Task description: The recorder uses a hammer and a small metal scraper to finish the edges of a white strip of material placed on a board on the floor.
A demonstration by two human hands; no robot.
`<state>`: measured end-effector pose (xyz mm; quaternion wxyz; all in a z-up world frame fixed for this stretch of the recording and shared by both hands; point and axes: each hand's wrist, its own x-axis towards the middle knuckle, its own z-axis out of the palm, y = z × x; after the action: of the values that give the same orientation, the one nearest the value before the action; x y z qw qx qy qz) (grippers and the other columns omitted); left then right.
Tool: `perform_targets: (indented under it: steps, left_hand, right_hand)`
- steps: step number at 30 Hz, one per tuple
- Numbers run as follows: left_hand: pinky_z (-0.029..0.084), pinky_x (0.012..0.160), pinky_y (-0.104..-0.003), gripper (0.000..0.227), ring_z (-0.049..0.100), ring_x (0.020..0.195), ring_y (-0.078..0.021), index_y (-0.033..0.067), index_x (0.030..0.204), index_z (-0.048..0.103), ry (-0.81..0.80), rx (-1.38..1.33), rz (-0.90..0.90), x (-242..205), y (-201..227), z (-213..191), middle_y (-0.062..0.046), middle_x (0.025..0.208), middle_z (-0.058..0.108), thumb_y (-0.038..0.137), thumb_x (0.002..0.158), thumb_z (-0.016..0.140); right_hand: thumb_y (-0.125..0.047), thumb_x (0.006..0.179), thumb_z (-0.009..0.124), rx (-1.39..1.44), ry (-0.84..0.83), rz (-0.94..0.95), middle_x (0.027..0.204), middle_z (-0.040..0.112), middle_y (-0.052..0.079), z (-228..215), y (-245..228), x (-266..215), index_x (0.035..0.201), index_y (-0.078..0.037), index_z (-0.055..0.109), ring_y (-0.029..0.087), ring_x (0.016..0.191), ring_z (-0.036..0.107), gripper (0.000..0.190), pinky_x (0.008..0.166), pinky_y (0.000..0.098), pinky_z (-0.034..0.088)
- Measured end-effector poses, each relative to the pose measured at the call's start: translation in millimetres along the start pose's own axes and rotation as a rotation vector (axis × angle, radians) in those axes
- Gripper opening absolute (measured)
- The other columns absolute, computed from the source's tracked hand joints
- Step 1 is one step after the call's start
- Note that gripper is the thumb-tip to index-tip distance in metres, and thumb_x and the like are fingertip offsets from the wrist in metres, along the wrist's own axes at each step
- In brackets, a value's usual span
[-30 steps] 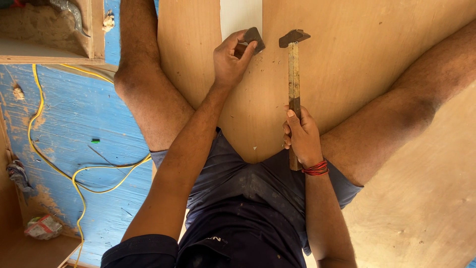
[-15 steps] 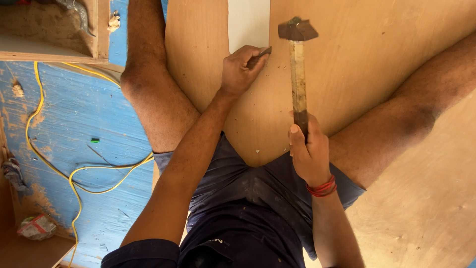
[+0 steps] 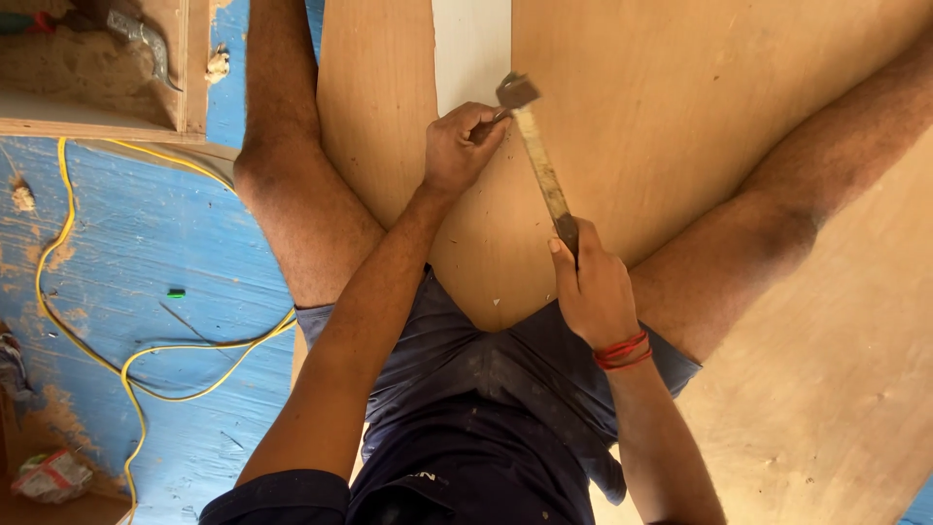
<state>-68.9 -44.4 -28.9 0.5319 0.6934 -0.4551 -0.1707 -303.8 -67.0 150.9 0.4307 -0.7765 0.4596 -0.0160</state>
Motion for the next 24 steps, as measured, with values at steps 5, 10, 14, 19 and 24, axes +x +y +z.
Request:
perform_targets:
  steps: [5, 10, 14, 19, 24]
  left_hand:
    - [0.063, 0.063, -0.024, 0.013, 0.075, 0.079, -0.0106, 0.0019, 0.095, 0.069, 0.013, 0.008, 0.05, 4.1, 3.0, -2.6, -0.008, 0.093, 0.075, 0.007, 0.093, 0.08]
    - [0.058, 0.061, -0.023, 0.008, 0.071, 0.071, -0.0078, 0.0027, 0.096, 0.073, 0.065, -0.127, -0.186, 0.9, 1.0, -0.6, -0.004, 0.085, 0.077, 0.007, 0.095, 0.079]
    - [0.058, 0.062, -0.022, 0.013, 0.069, 0.072, -0.0063, 0.0024, 0.093, 0.068, 0.164, -0.197, -0.24, -1.0, -3.9, -1.1, -0.003, 0.082, 0.073, 0.009, 0.096, 0.079]
    - [0.058, 0.062, -0.023, 0.013, 0.069, 0.072, -0.0065, 0.0017, 0.095, 0.07, 0.141, -0.139, -0.21, 2.6, -3.0, -1.0, -0.003, 0.083, 0.074, 0.01, 0.095, 0.079]
    - [0.06, 0.062, -0.023, 0.011, 0.073, 0.073, -0.0073, 0.0031, 0.097, 0.072, 0.123, -0.113, -0.174, 2.9, -2.9, 2.7, -0.004, 0.085, 0.076, 0.011, 0.095, 0.079]
  right_hand:
    - [-0.036, 0.106, 0.049, -0.037, -0.108, 0.097, 0.067, 0.062, 0.019, -15.3, -5.4, 4.6, 0.122, -0.002, 0.058, 0.039, 0.065, 0.065, 0.039, 0.061, 0.0483, 0.047]
    - [-0.036, 0.106, 0.051, 0.049, 0.068, 0.001, 0.067, 0.06, 0.015, -8.9, 4.6, -7.6, 0.121, -0.002, 0.06, 0.029, 0.06, 0.064, 0.039, 0.059, 0.0422, 0.047]
    - [-0.037, 0.106, 0.052, 0.168, 0.058, 0.138, 0.066, 0.059, 0.007, 1.0, 17.0, -14.6, 0.123, -0.003, 0.061, 0.017, 0.057, 0.059, 0.04, 0.056, 0.0341, 0.047]
    - [-0.036, 0.103, 0.054, 0.393, -0.005, 0.303, 0.067, 0.051, -0.001, 7.5, 19.9, -15.8, 0.124, -0.002, 0.061, 0.007, 0.053, 0.048, 0.041, 0.046, 0.0259, 0.042]
    - [-0.037, 0.104, 0.054, 0.369, -0.01, 0.249, 0.067, 0.051, -0.002, 8.4, 25.1, -13.1, 0.125, -0.001, 0.061, 0.006, 0.053, 0.048, 0.041, 0.046, 0.0244, 0.042]
